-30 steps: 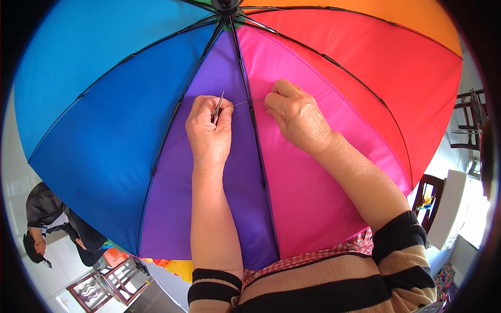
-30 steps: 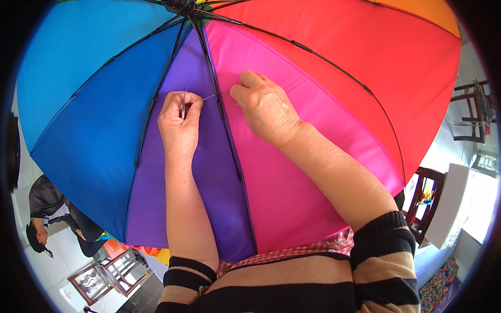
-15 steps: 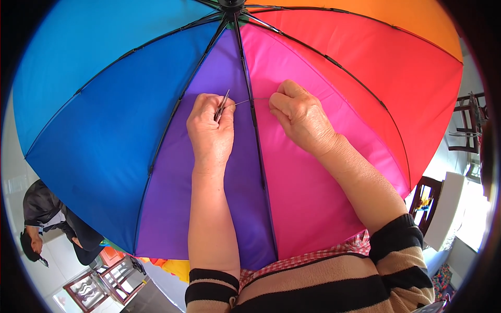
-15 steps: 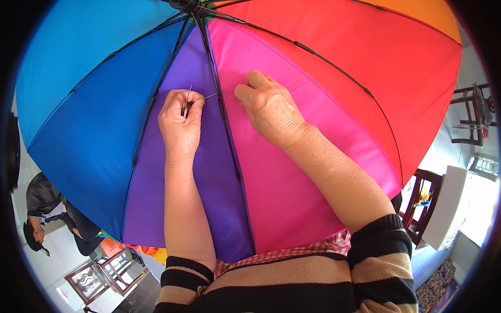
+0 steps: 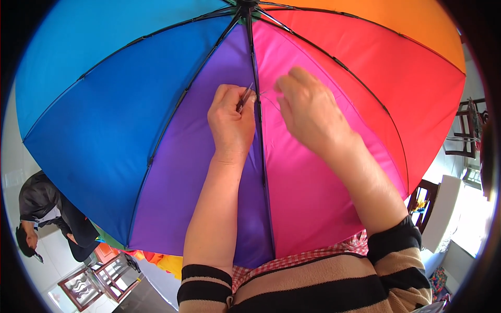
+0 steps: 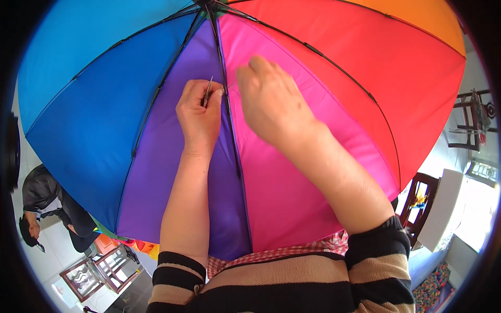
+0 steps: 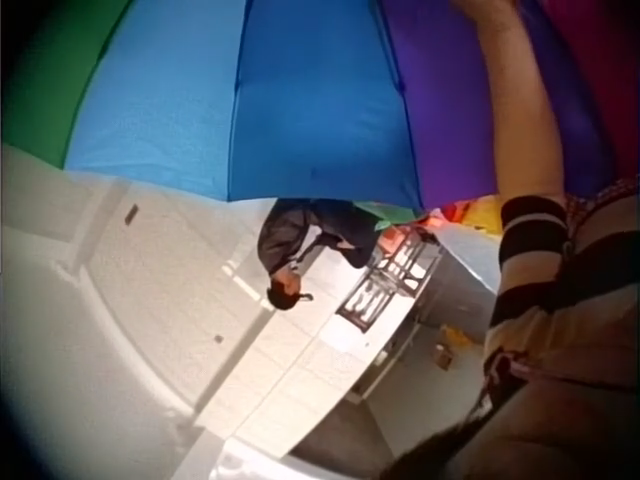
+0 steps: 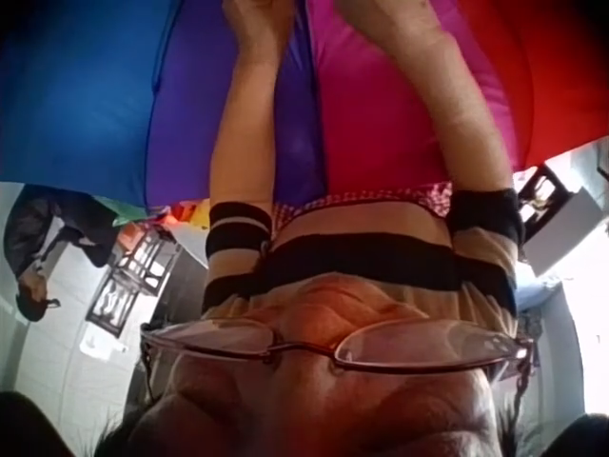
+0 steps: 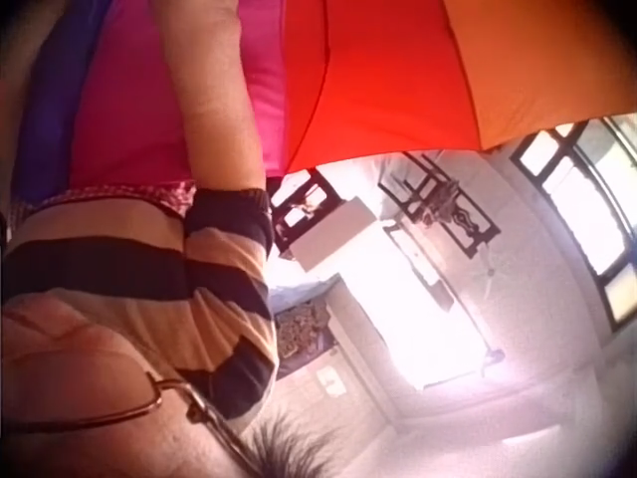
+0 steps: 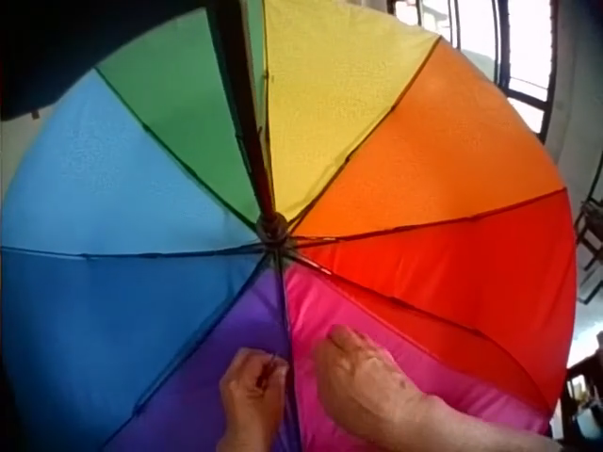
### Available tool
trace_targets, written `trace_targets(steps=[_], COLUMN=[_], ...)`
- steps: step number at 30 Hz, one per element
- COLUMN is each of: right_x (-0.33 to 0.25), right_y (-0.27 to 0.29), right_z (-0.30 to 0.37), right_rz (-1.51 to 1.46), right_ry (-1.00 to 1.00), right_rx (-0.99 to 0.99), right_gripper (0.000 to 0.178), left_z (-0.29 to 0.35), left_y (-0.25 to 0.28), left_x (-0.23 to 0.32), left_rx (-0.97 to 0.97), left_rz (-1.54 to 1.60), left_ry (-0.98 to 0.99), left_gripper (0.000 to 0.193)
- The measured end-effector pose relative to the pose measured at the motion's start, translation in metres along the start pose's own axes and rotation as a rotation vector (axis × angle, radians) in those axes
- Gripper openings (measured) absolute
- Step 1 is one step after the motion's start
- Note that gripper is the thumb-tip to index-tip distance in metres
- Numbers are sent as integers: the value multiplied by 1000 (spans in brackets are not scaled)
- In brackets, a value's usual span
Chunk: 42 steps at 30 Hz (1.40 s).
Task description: Assembling multi-colored umbrellas by securing the fabric to the ribs using a small needle-like tool.
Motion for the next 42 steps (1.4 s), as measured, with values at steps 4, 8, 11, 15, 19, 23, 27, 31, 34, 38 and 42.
trace_targets(steps=[4,8,11,15,19,23,27,31,34,38,42], right_x=[25,10,3,9,6,69,74,93,101,75,16], right_y=[11,-2,14,13,44,76,96,134,128,107,33], right_z=[4,19,16,0,16,65,83,108,113,84,47], right_rz=[-258,-539,-350,-150,136,-1071,-1839,-1614,-1645,-1011,-455], right_ry=[-144,-91,-103,-55,41,-174,-220,-147,-186,-143,55], right_rx=[-21,-109,62,131,245,472,294,184,201,249,79], right_gripper=[14,8,3,4,4,2,4,5,4,6,11], left_z=[4,7,9,8,9,12,8,5,0,-16,-18], left_y=[-6,1,3,-2,-3,-8,-18,-17,-14,-2,1], left_x=[3,-3,-4,-1,0,2,9,19,32,48,21], left_rx=[4,25,29,30,-20,-91,-158,-107,-98,-145,-185], left_rz=[41,66,78,77,84,93,83,-50,-258,-200,300], left_ry=[-17,-12,-13,-22,2,44,-12,-56,-84,-75,290], left_gripper=[12,13,12,13,20,29,34,29,23,8,6])
Point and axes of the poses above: each hand's wrist, its own z-axis away from the middle knuckle, its own y-axis out of the back of the hand, x = y × z, the point moved 10 cm from there along -z, towards the middle knuckle, and after that the axes turned 13 degrees about -x, right-handed, at the moved point
